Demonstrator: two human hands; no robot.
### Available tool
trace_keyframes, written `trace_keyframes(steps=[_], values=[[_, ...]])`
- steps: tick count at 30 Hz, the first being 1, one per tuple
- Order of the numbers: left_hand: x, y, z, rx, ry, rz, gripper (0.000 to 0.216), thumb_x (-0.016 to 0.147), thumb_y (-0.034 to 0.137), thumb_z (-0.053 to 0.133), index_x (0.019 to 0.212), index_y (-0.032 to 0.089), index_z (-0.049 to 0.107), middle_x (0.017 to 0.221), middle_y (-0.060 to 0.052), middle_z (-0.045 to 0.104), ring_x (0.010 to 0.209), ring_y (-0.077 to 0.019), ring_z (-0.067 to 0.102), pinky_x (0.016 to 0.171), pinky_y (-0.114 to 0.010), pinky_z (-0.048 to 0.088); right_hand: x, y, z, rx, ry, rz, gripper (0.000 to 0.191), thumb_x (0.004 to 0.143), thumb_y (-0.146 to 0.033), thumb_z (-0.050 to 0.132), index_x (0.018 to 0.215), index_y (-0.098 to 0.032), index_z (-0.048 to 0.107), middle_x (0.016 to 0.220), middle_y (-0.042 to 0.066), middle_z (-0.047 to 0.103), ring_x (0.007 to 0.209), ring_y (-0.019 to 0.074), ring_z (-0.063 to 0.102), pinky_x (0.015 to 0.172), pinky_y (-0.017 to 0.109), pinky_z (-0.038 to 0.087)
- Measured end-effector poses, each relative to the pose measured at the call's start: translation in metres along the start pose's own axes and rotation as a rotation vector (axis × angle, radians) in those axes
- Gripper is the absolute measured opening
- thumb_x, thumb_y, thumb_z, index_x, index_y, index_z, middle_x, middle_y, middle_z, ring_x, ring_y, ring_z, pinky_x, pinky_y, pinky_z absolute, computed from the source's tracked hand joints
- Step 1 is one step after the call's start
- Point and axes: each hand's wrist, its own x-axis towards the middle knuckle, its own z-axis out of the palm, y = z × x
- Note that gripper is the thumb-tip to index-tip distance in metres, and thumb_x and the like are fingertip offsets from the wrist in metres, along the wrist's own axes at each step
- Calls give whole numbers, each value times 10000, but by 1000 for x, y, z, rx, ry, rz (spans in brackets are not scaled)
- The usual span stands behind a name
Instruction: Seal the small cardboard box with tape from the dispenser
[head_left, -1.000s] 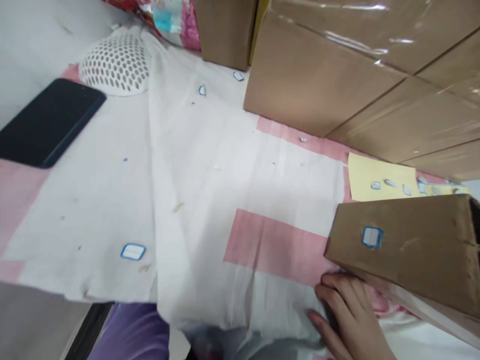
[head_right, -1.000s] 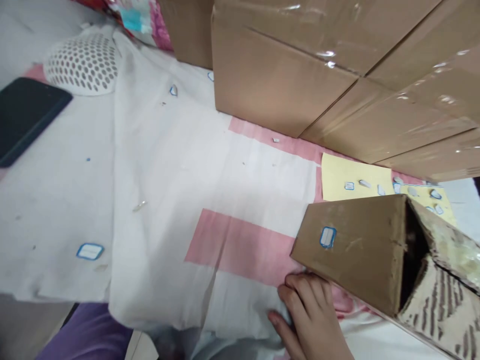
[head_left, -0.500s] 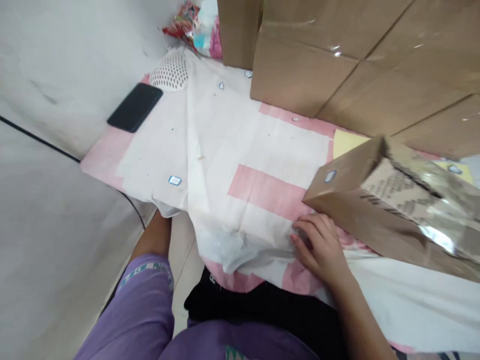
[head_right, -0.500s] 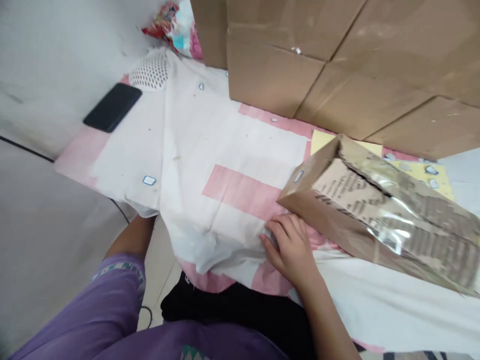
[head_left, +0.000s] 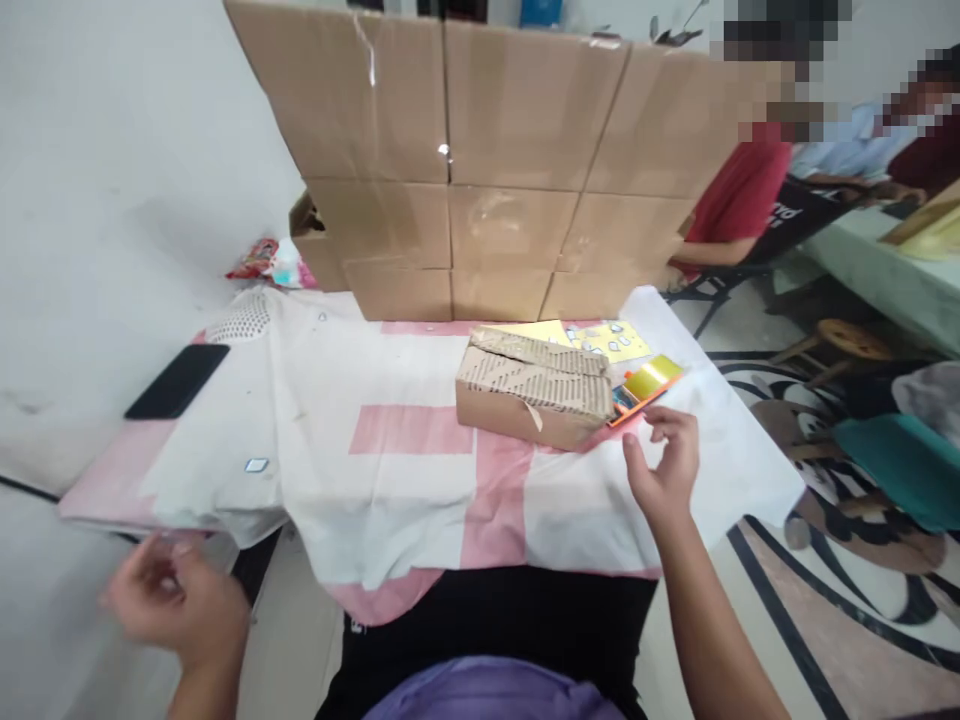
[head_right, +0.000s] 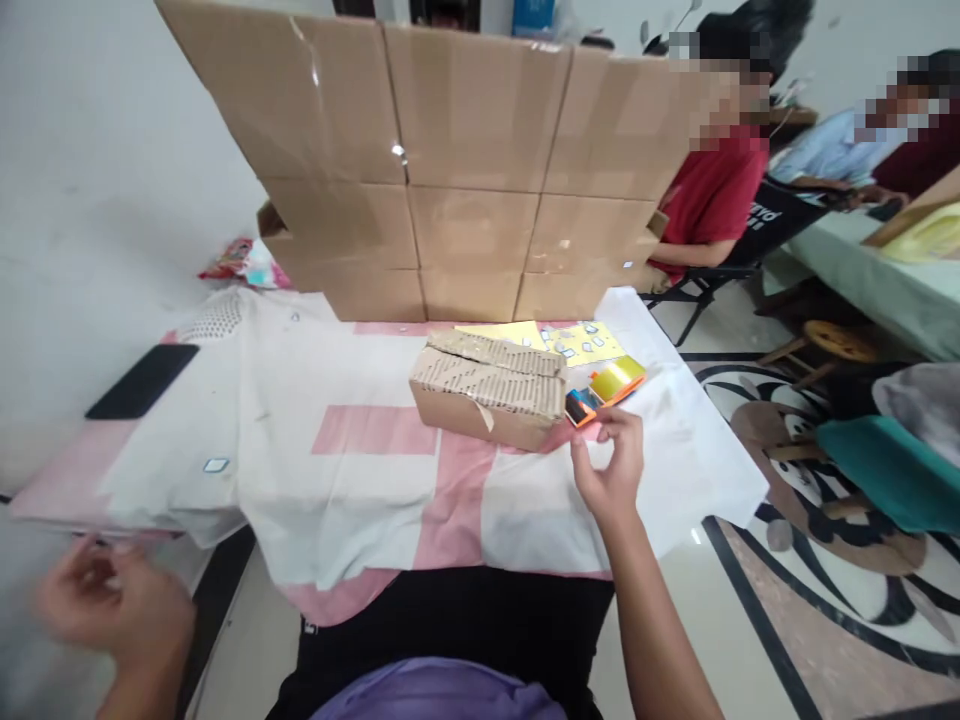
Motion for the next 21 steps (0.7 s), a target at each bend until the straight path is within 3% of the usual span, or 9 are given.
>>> trace_keyframes(steps=[2, 3, 5, 7, 9, 11, 14, 17, 21], values=[[29, 27, 19, 22, 200, 285, 428, 894, 217, 594, 1314, 292, 631, 1057, -66, 705, 1102, -323, 630, 963, -555, 521, 20, 5, 5, 42, -63, -1, 197, 919, -362, 627, 1014, -232, 514, 1184, 146, 605, 1167, 319, 599, 966, 525, 505], [44, 48, 32, -2, 155, 434, 377, 886, 198, 615, 1258, 234, 660, 1068, -93, 714, 1083, -309, 649, 956, -529, 529, 28, 4, 9, 79, -119, 2, 236, 939, -381, 601, 1108, -231, 535, 1276, 165, 590, 1242, 325, 571, 1003, 530, 496], [69, 98, 64, -46, -38, 611, 282, 898, 211, 629, 1174, 230, 685, 1070, -76, 744, 1043, -256, 691, 960, -449, 539, 38, 1, 19, 154, -249, 6, 288, 983, -404, 531, 1222, -245, 558, 1408, 163, 554, 1347, 322, 517, 1083, 538, 460], [84, 152, 99, -61, -349, 774, 334, 943, 257, 600, 1274, 231, 647, 1254, -99, 723, 1188, -254, 662, 1043, -447, 488, 39, -3, 28, 190, -328, 5, 277, 1014, -417, 471, 1190, -255, 610, 1431, 139, 568, 1368, 317, 506, 1145, 554, 407], [85, 198, 133, -47, -590, 907, 435, 983, 354, 568, 1397, 224, 572, 1443, -107, 628, 1331, -261, 584, 1128, -472, 422, 35, -5, 34, 202, -326, 13, 297, 1029, -438, 434, 1119, -250, 645, 1412, 129, 591, 1355, 316, 518, 1170, 564, 378], [78, 228, 161, -44, -787, 995, 509, 986, 411, 563, 1454, 214, 529, 1542, -99, 537, 1425, -273, 502, 1186, -501, 360, 28, -5, 37, 215, -296, 30, 329, 1039, -458, 408, 1107, -244, 648, 1423, 132, 586, 1359, 310, 518, 1171, 556, 382], [63, 243, 187, -98, -881, 1021, 424, 980, 299, 558, 1393, 212, 598, 1479, -76, 603, 1376, -255, 555, 1179, -483, 379, 20, -2, 37, 226, -275, 44, 358, 1054, -460, 368, 1138, -238, 636, 1472, 138, 550, 1392, 293, 499, 1186, 535, 376], [53, 235, 195, -142, -822, 999, 370, 968, 180, 529, 1314, 211, 659, 1358, -68, 695, 1248, -233, 645, 1095, -439, 465, 16, 0, 36, 203, -287, 36, 364, 1059, -461, 366, 1177, -240, 629, 1501, 131, 536, 1412, 286, 485, 1193, 531, 371], [46, 223, 192, -172, -732, 994, 311, 975, 185, 530, 1234, 208, 701, 1233, -81, 746, 1132, -238, 678, 1007, -428, 514, 15, -1, 37, 185, -283, 28, 370, 1055, -469, 381, 1183, -236, 637, 1506, 124, 541, 1409, 292, 489, 1179, 531, 386]])
